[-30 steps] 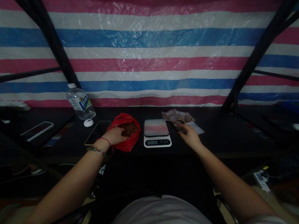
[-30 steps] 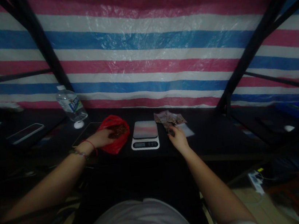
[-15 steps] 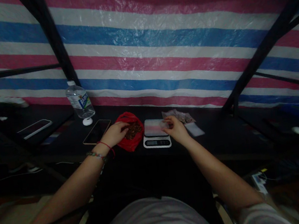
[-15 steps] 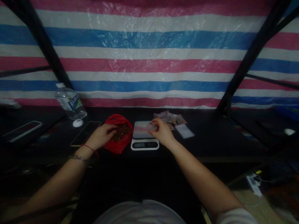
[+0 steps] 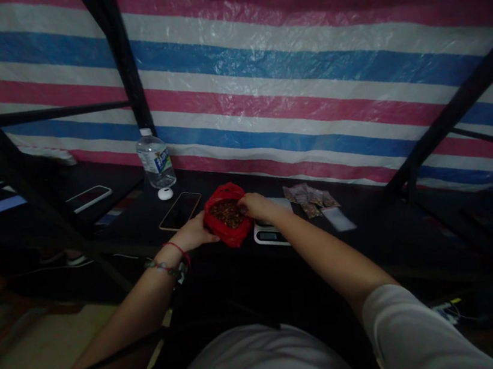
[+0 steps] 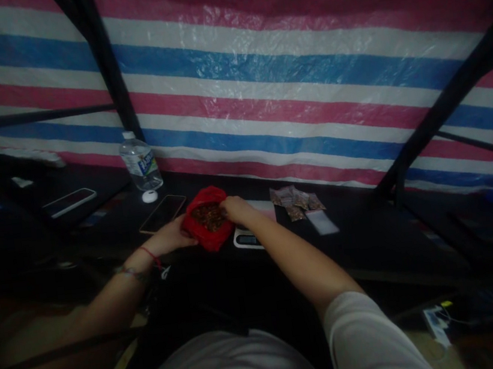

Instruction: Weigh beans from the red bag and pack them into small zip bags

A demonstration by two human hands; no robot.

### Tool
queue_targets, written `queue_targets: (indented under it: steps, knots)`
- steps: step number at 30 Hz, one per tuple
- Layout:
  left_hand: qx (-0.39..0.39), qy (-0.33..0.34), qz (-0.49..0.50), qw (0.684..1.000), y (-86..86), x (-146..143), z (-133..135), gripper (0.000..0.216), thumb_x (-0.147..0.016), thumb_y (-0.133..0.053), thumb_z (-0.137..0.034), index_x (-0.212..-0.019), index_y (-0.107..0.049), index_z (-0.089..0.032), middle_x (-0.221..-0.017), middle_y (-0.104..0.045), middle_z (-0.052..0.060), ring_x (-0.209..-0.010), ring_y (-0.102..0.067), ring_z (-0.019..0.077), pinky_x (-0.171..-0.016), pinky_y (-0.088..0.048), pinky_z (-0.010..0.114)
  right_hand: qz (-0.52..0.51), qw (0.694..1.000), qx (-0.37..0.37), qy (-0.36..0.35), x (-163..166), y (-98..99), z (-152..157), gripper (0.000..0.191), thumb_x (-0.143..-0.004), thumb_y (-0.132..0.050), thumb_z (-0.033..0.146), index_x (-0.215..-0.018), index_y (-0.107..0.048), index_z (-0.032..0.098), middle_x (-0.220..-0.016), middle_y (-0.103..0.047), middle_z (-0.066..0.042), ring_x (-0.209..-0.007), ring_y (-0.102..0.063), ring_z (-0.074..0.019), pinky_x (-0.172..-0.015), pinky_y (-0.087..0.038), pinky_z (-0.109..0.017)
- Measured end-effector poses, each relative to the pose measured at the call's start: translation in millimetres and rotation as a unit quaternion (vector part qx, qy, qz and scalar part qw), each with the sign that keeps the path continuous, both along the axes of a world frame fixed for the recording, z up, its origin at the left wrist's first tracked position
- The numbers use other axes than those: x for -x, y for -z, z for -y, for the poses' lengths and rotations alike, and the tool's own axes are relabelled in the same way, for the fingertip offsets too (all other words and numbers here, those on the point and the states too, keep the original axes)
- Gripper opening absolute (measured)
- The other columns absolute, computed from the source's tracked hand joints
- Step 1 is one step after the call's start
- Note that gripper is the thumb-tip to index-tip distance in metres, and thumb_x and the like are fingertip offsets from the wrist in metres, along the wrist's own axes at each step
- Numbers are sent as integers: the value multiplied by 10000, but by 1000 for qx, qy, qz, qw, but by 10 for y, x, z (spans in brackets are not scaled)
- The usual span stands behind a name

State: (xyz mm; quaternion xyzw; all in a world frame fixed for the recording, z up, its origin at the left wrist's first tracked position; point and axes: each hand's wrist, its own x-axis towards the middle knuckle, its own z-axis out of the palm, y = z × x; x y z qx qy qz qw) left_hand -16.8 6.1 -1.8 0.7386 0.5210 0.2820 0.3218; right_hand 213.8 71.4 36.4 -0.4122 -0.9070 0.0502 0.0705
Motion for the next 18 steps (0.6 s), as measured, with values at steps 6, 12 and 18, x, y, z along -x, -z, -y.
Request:
queue_targets:
  steps: [6,12,18]
  knots:
    - [-50,-12,110,993,118,-208,-2,801,-587,-751,-292,-1312,-439,-158,-1223,-608,132,-1095,-593,269,-980,-437,410,-31,996,86,-21,143,93,-96,382,-666,-688,101,-1029,-695,223,-1041,-702,-38,-940,-649,-196,-817,-467,-241]
    - [-51,-32,111,992,168,-176,-39,721,-601,-725,-259,-1272,-485,-146,-1216,-609,134,-1088,-595,274,-984,-435,415,-80,987,137,-37,275,153,-80,454,-634,-706,97,-1076,-673,198,-1028,-698,-27,-927,-644,-180,-834,-460,-236]
    - [-34,-83,205,975,325,-184,-124,742,-607,-700,-208,-1304,-456,-141,-1205,-613,132,-1020,-631,244,-938,-477,388,-131,968,203,-72,326,166,-47,424,-633,-652,36,-1042,-662,146,-989,-692,-33,-854,-642,-151,-791,-467,-226]
